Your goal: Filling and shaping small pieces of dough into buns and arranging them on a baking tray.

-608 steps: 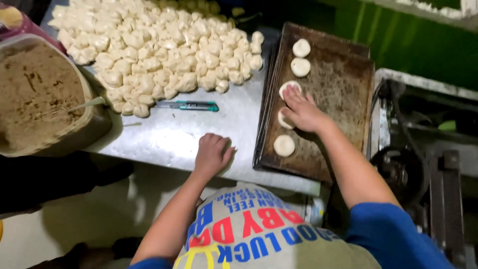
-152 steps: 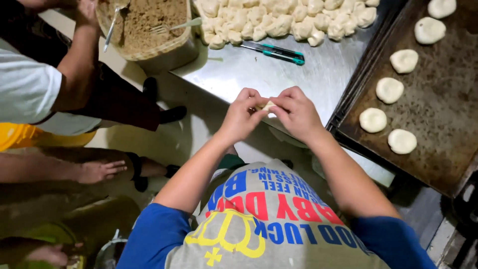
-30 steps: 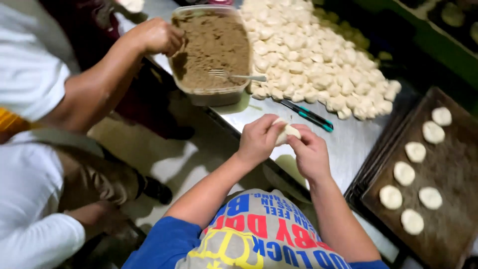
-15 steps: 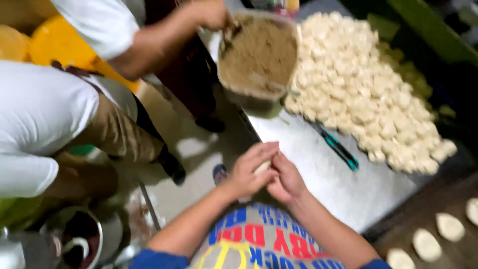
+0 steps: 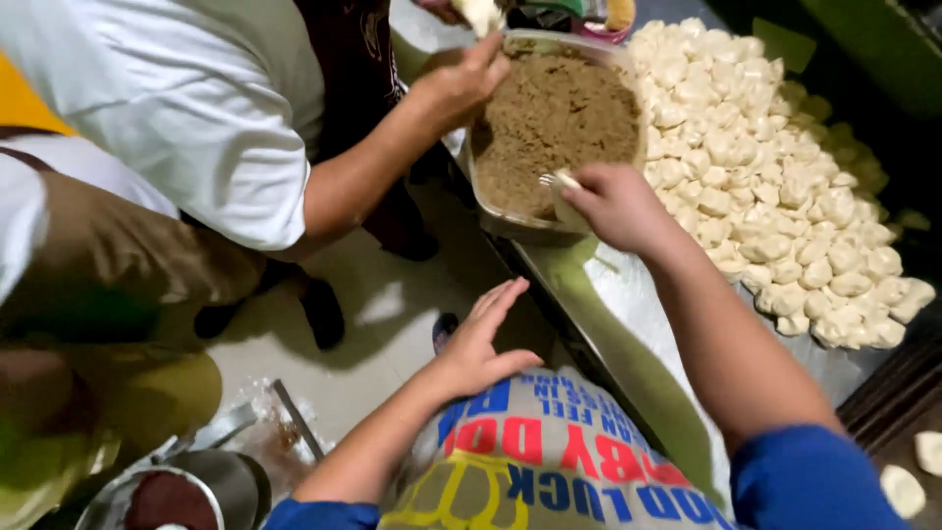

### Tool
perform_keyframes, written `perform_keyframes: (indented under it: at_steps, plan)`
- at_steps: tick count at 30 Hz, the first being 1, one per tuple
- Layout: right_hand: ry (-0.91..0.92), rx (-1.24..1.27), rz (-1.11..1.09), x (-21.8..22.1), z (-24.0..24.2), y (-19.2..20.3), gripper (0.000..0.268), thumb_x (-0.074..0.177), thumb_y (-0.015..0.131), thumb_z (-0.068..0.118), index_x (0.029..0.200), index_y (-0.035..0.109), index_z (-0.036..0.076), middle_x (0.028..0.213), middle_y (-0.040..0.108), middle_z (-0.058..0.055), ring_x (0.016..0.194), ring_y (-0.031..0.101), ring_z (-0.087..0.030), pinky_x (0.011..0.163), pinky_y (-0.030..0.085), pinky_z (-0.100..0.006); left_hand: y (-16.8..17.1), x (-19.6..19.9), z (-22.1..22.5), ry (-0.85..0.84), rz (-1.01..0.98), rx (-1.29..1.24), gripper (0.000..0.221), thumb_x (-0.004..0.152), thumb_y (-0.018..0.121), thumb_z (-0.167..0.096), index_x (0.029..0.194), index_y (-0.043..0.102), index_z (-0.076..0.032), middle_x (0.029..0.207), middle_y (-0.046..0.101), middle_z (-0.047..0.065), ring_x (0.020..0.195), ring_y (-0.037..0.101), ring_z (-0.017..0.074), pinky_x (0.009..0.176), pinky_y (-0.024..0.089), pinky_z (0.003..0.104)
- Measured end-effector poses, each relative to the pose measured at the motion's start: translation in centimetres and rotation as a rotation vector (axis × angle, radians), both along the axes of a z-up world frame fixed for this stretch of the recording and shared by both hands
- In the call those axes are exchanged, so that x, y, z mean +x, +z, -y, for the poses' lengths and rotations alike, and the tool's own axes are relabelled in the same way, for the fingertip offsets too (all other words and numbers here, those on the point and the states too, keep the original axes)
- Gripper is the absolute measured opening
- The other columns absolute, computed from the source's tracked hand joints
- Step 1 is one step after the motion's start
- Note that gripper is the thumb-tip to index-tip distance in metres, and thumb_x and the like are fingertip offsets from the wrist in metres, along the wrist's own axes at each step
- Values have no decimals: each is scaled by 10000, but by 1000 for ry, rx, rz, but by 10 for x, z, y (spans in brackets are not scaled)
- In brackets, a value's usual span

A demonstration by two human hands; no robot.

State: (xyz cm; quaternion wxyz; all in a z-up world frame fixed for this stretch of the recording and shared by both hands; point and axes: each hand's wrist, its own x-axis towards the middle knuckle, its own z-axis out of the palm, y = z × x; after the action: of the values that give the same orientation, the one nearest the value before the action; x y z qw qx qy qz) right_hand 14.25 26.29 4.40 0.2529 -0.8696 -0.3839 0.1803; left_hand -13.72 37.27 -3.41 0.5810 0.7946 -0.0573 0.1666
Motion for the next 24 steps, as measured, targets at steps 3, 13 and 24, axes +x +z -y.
perform_keyframes:
  at_steps: [3,13,24]
  plan:
    - [92,-198,71,-7,-64,1,285,961,693,320,1142,767,113,1015,769,-169,1054,696,-427,896,534,-558,-23,-9,-28,11,-49,-35,853,871,828,-276,1547,402,23,1446,558,204,1385,491,400,1181,365,525]
    - [200,-224,-548,23,-111,-23,231,950,659,230,786,713,76,586,591,-24,577,543,-160,569,430,-295,-7,-2,-88,-44,-63,-66,678,883,805,-215,1471,532,-19,1368,624,181,1282,588,387,1078,484,493]
    - [127,814,-1206,-43,10,37,335,858,647,-111,1187,629,-171,819,709,-194,658,706,-207,598,562,-293,19,113,-23,-235,-77,-1319,427,1098,515,-205,1471,517,3,1375,624,178,1213,647,291,999,585,468]
